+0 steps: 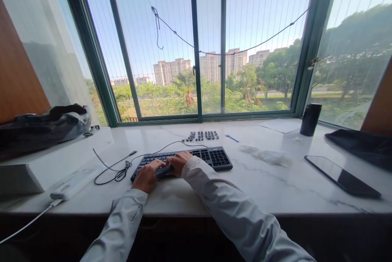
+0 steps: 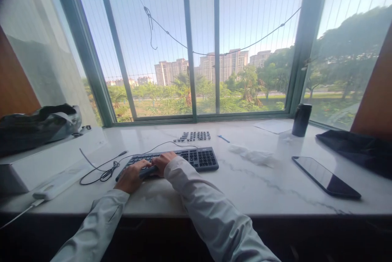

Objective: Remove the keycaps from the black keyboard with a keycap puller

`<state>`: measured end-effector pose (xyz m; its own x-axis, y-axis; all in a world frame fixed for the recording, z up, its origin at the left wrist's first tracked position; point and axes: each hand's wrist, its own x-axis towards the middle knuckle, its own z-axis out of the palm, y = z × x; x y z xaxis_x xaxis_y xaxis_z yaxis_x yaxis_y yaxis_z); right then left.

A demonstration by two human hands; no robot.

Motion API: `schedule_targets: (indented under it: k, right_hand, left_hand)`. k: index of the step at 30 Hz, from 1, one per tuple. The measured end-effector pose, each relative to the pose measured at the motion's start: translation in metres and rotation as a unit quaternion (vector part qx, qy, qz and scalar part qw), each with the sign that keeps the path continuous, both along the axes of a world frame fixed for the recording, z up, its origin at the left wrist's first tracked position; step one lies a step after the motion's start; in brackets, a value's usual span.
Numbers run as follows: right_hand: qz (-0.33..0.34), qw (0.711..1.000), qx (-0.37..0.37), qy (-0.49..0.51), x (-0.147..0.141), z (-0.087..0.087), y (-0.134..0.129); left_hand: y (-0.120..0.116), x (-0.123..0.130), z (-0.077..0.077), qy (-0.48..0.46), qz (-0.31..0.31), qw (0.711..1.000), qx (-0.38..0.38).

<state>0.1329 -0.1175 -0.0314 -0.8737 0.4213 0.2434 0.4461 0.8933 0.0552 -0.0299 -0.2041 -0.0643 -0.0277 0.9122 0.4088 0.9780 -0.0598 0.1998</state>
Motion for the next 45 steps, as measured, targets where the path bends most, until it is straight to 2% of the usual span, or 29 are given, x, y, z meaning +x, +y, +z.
schedule_targets:
  k: [4, 10, 15, 19, 25, 35, 41, 45]
  right_hand:
    - [-0.011, 1.0, -0.011, 0.015, -0.002, -0.002, 0.005]
    - [-0.025, 0.999, -0.013, -0.021, 0.003, 0.002, 0.011]
    - [-0.003, 1.0, 0.003, -0.025, 0.005, 0.003, 0.012]
    - [-0.008, 0.999, 0.001, -0.033, 0.003, 0.002, 0.012]
    - [0.003, 0.999, -0.014, -0.044, -0.001, -0.003, 0.017]
    - [0.008, 0.999, -0.015, -0.045, -0.002, -0.009, 0.018]
    - [-0.006, 0.999, -0.008, -0.046, -0.002, -0.007, 0.019]
    - [-0.015, 0.999, -0.019, -0.048, -0.001, -0.004, 0.018]
  left_hand:
    - [0.001, -0.002, 0.0, -0.018, -0.01, 1.0, -0.002]
    - [0.005, -0.003, 0.0, -0.054, -0.038, 0.998, -0.021]
    - [0.0, -0.002, 0.003, -0.059, -0.022, 0.998, -0.001]
    - [-0.012, -0.014, 0.004, -0.021, -0.046, 0.999, 0.012]
    - [-0.023, -0.029, 0.002, 0.024, -0.02, 0.999, 0.031]
    - [-0.018, -0.024, 0.005, 0.07, -0.009, 0.997, -0.001]
    - [-0.01, -0.022, 0.006, 0.153, 0.013, 0.987, -0.044]
    - [-0.006, -0.023, 0.009, 0.209, 0.002, 0.976, -0.064]
